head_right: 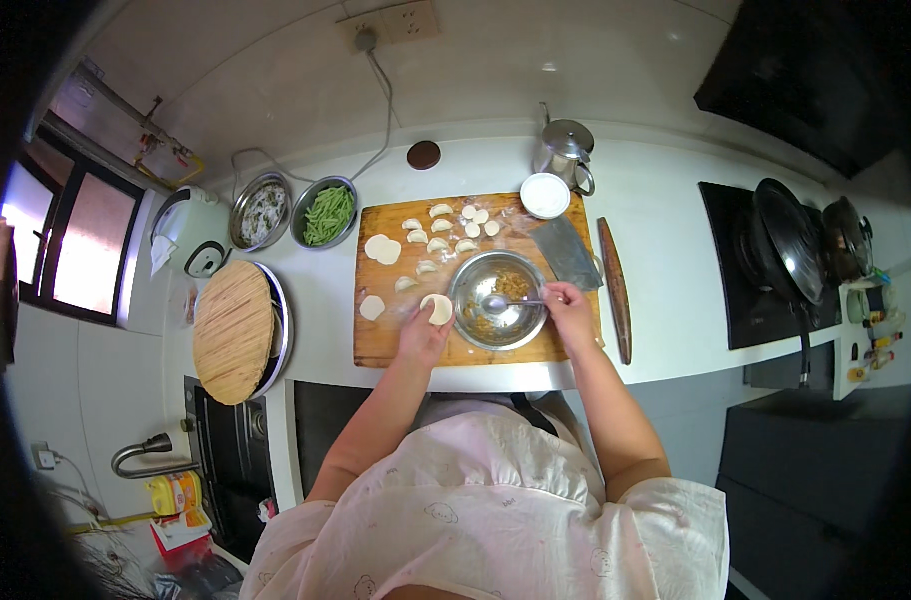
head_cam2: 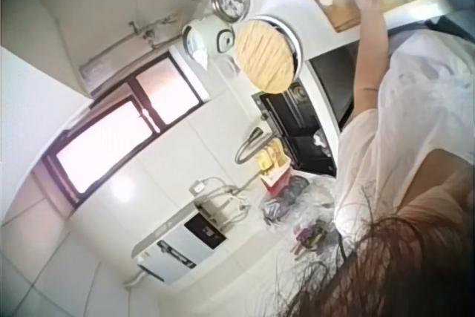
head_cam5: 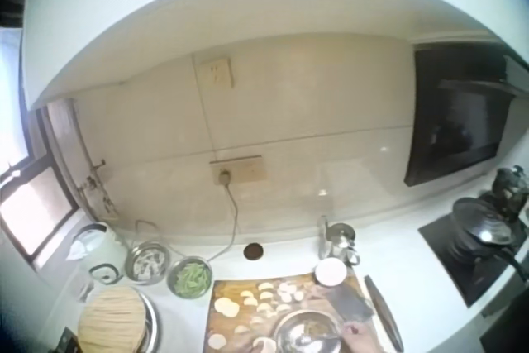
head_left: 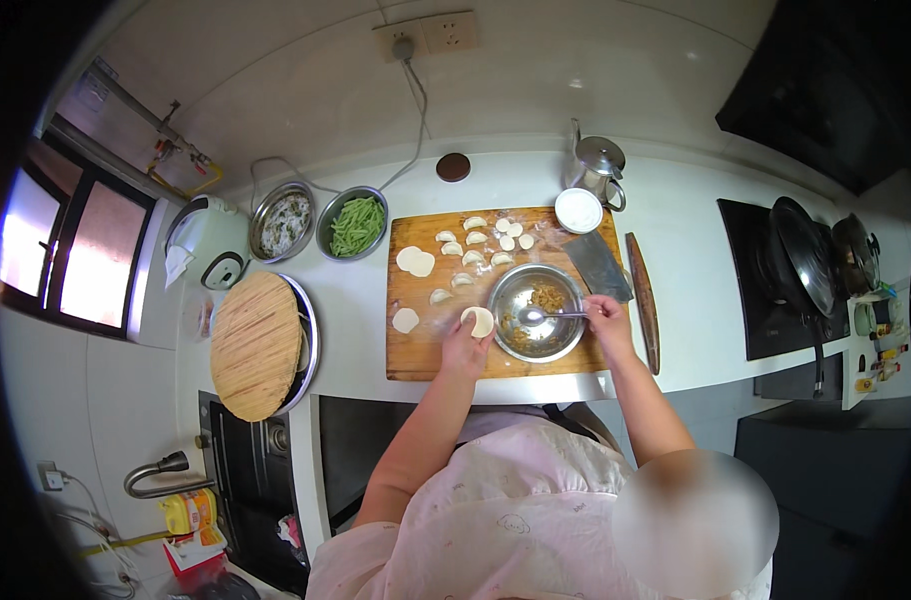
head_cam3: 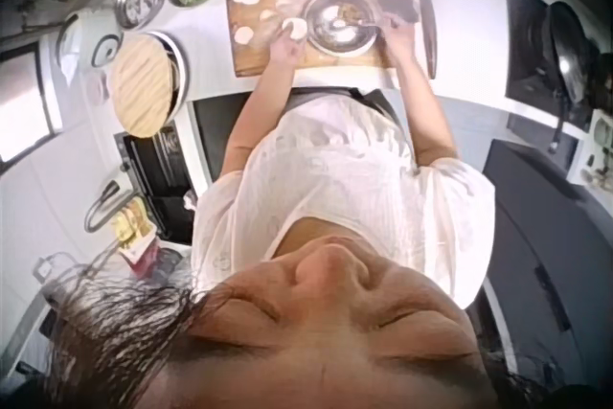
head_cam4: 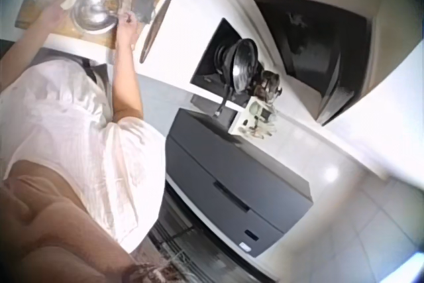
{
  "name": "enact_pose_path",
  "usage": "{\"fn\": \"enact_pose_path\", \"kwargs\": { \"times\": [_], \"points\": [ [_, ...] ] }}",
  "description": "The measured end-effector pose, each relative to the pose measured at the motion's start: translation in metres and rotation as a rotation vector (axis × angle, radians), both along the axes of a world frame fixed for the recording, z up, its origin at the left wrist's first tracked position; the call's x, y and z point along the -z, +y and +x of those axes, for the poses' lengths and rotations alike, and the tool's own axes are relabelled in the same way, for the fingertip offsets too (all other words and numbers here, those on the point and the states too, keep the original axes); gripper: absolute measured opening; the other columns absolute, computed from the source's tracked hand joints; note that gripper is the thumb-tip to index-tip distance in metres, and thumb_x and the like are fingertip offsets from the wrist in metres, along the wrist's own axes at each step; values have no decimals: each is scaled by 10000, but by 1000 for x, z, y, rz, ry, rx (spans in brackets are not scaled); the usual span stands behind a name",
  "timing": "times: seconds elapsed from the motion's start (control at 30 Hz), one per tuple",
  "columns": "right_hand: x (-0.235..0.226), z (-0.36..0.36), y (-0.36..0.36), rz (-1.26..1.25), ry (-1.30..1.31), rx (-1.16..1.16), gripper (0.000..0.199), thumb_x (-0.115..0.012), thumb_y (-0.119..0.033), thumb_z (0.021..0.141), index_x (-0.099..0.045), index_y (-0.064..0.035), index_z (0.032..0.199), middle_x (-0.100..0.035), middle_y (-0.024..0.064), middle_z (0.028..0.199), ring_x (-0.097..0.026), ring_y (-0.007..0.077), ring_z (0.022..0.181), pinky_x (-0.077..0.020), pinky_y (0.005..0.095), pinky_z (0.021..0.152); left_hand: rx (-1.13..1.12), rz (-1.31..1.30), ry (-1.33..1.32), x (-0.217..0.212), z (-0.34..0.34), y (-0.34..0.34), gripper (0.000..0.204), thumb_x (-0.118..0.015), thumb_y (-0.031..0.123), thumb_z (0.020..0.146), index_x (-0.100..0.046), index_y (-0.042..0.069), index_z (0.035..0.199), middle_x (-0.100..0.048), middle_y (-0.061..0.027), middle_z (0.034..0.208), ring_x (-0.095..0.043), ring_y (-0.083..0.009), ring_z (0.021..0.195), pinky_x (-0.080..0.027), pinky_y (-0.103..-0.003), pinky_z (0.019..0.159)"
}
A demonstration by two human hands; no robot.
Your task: The person prepares dumplings by placing a spoonful of filling onto small circular dough wrappers and folding them shut. The finished dumplings are placed on a wooden cutting board next to the preparation area.
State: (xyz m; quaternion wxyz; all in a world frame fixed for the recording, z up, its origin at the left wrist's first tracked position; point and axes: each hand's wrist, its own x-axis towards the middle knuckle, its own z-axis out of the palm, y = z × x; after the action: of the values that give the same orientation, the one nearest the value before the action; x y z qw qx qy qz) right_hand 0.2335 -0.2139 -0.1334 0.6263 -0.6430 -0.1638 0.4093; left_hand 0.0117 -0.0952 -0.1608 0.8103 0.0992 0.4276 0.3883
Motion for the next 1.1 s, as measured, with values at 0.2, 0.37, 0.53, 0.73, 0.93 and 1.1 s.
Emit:
{"fn": "enact_pose_path", "kwargs": {
  "times": [0.2, 0.37, 0.53, 0.73, 0.93, 1.1],
  "points": [
    [-11, -42, 24, 92, -519, -163, 136, -658, -128, 772, -641, -36, 871, -550, 29, 706, -492, 113, 612, -406, 246, 577, -44, 7, -62, 13, 1, -4, 218, -437, 128, 915, -436, 23, 1106, -541, -129, 1053, -565, -269, 973, -488, -408, 840],
    [-5, -47, 27, 131, -877, -345, 127, -600, -130, 807, -633, -24, 869, -585, 139, 803, -565, 312, 769, -445, 348, 686, -60, -11, -83, 11, 0, -6, 218, -427, 151, 911, -443, 25, 1088, -529, -130, 1082, -542, -289, 1005, -475, -397, 872],
    [-23, -45, 13, 134, -811, -369, 133, -585, -108, 813, -627, -47, 924, -589, 132, 821, -565, 302, 741, -451, 338, 665, -62, -5, -120, 12, -2, -10, 258, -429, 157, 892, -423, 19, 1111, -525, -138, 1085, -536, -294, 1015, -466, -409, 881],
    [-34, -24, -13, 136, -940, -258, 199, -582, -45, 799, -622, -63, 993, -588, 121, 821, -566, 279, 718, -454, 323, 643, -68, 6, -125, 8, 0, -12, 275, -429, 149, 884, -416, 7, 1119, -520, -145, 1094, -536, -294, 1016, -462, -405, 888],
    [-20, -23, -18, 100, -973, -374, 163, -585, -42, 791, -631, -36, 948, -588, 126, 794, -563, 287, 736, -454, 332, 668, -77, -9, -132, 2, 3, -13, 283, -426, 140, 878, -417, 0, 1125, -520, -148, 1099, -536, -298, 1018, -459, -409, 894],
    [-31, -31, -22, 141, -916, -374, 153, -583, -46, 793, -637, -35, 936, -593, 124, 791, -563, 293, 739, -454, 340, 673, -83, -19, -149, 5, 0, -16, 260, -423, 137, 878, -444, 4, 1100, -540, -143, 1078, -546, -289, 1013, -467, -406, 892]
  ]
}}
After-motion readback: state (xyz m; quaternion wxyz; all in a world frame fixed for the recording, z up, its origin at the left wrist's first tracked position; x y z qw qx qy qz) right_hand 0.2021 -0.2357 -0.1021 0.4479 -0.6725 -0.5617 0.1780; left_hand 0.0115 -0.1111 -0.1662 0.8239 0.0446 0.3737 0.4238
